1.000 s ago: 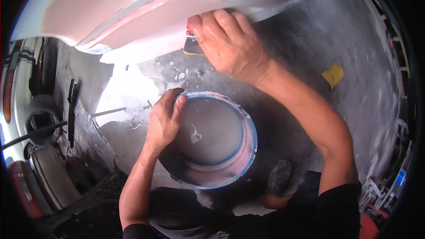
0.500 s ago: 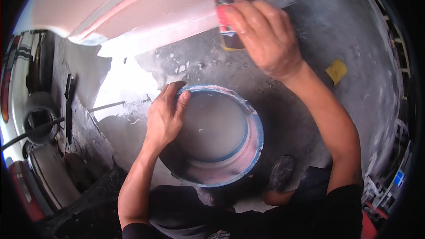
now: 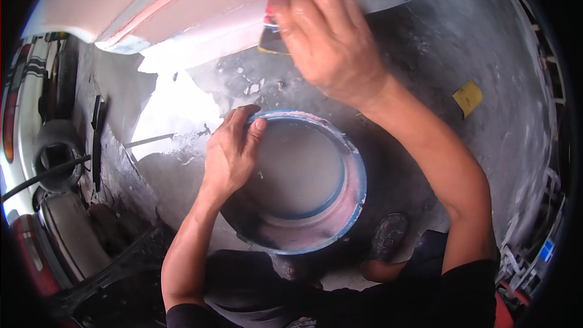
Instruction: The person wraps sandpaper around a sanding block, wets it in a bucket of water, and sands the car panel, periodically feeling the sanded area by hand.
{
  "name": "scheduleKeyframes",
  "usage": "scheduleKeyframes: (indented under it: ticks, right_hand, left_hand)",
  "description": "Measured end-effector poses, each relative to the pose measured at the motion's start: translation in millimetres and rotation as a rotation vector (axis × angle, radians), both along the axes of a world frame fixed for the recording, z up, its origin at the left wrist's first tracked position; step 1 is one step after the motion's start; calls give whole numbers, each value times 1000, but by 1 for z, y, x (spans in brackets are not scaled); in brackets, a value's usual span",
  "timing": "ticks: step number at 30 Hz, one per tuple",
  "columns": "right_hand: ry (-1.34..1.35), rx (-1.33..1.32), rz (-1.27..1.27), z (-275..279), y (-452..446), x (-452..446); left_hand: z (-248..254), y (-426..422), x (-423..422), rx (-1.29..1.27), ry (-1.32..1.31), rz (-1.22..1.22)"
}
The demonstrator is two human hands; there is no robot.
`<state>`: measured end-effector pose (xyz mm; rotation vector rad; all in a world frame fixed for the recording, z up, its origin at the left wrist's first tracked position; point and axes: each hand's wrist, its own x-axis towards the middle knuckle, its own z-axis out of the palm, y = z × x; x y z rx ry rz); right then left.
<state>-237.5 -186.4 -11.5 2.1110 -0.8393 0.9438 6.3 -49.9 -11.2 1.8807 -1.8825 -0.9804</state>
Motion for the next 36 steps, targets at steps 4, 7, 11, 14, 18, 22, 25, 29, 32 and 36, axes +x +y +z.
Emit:
scheduleKeyframes:
  ticks: [4,7,11,14,18,22,25,29,32,36]
  right_hand:
    - [83,81,93,12,6,-43]
    - [44,31,-30,-5,10,-42]
    - [-3,85,42,5,4,7]
    - [68,85,52,11,9,-44]
    - [75,-4,-49,-6,6,-52]
    - [23,69,12,6,6,-14]
    - [101,71,30,6,7,-56]
    - [31,24,-27,-6,5,-30]
    - [-2,38,17,3,1,-1]
    - [21,42,42,8,4,-43]
  left_hand:
    - [-2,1,-1,-40,25,4]
    - [3,2,2,-3,-24,19]
    - [-1,-1,-1,-29,-12,-21]
    - [-1,1,1,-37,7,-9]
    - [1,2,-1,-37,-47,-4]
    - [-4,1,-1,-73,-57,-20]
    - [-2,2,-1,-73,-62,-22]
    - [0,1,-3,-58,-91,-18]
    - [0,-1,-5,-25,-89,-11]
    - [-3,1,-3,-79,-84,-10]
